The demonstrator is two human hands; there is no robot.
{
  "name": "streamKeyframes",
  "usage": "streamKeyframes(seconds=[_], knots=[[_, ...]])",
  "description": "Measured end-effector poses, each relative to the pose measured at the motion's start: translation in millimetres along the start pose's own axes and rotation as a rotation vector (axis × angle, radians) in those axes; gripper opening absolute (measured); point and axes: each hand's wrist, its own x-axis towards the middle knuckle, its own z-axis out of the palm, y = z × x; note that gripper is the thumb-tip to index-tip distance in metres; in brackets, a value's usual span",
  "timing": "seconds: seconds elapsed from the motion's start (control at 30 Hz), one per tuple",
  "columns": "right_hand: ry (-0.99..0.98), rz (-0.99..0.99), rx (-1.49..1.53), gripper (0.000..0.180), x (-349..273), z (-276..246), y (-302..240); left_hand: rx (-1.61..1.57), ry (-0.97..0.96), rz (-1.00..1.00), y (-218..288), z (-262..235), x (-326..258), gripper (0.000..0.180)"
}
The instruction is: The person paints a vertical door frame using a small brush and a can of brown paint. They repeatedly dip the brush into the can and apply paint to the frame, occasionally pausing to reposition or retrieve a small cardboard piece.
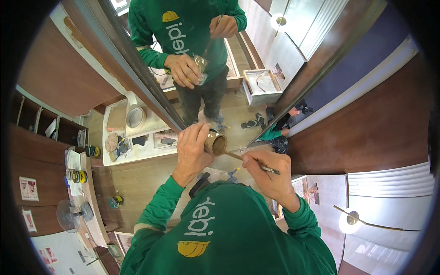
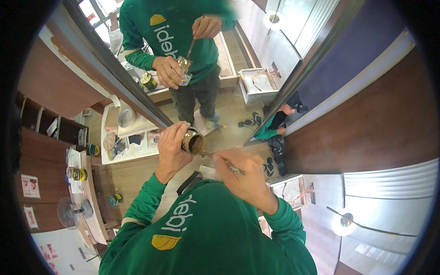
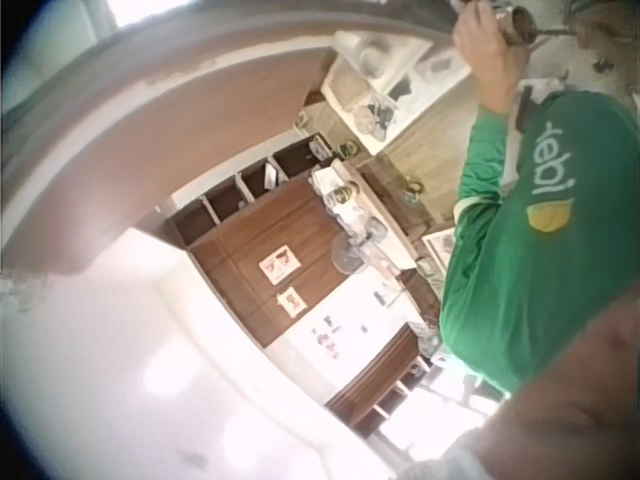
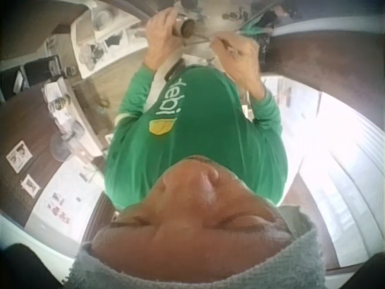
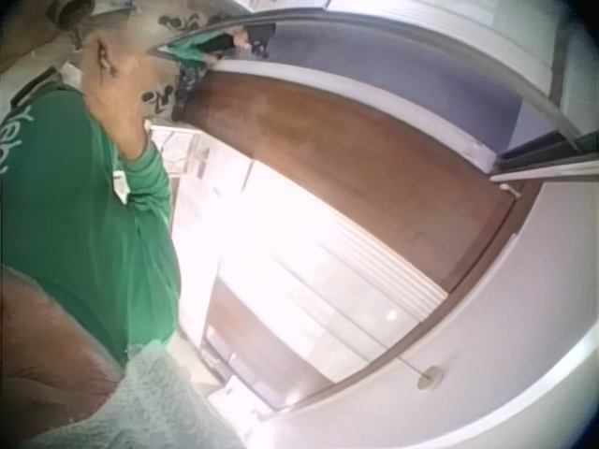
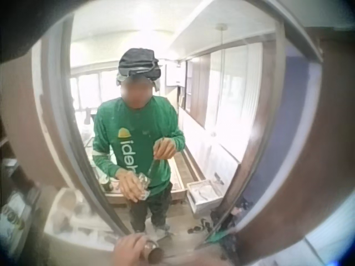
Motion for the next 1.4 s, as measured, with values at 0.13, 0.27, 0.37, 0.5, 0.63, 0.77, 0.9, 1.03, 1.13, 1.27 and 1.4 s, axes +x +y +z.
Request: streamKeyframes(seconds=[0.13,0.27,0.37,0.5,0.63,0.77,0.9,1.03,1.13,1.27,1.4], knots=[[0.005,0.293,0.297,0.014,-5.6,-9.1,5.2,-0.089,0.007,-0.181,11.5,-3.5,-4.9,0.069],[-0.009,0.121,0.277,0.016,-16.8,-12.2,8.1,-0.209,0.018,-0.287,13.7,-16.2,-5.9,0.063],[-0.034,0.058,0.274,0.017,-25.5,-7.7,14.3,-0.226,0.054,-0.317,15.6,-21.4,-6.2,0.06],[-0.029,0.029,0.253,0.017,-28.1,-8.5,6.1,-0.228,0.065,-0.364,8.0,-29.1,-9.7,0.057],[-0.052,0.033,0.232,0.017,-29.3,-3.6,-1.6,-0.236,0.073,-0.376,0.2,-40.8,-14.0,0.055],[-0.039,-0.004,0.228,0.018,-26.3,5.9,-9.3,-0.215,0.077,-0.414,-7.5,-52.7,-18.4,0.054],[-0.053,-0.015,0.19,0.018,-18.9,19.3,-24.8,-0.216,0.101,-0.405,-14.6,-64.4,-23.1,0.053],[-0.103,0.0,0.242,0.02,-14.9,39.2,-25.7,-0.201,0.125,-0.389,-24.6,-75.1,-22.4,0.053],[-0.101,-0.007,0.284,0.02,-15.7,40.8,-25.7,-0.183,0.141,-0.415,-32.0,-85.1,-23.9,0.053],[-0.107,-0.061,0.291,0.021,-7.2,44.5,-26.9,-0.126,0.152,-0.45,-40.2,-93.0,-24.3,0.053],[-0.175,-0.133,0.243,0.02,8.2,59.1,-37.3,-0.169,0.158,-0.461,-50.2,-100.3,-24.2,0.052]])
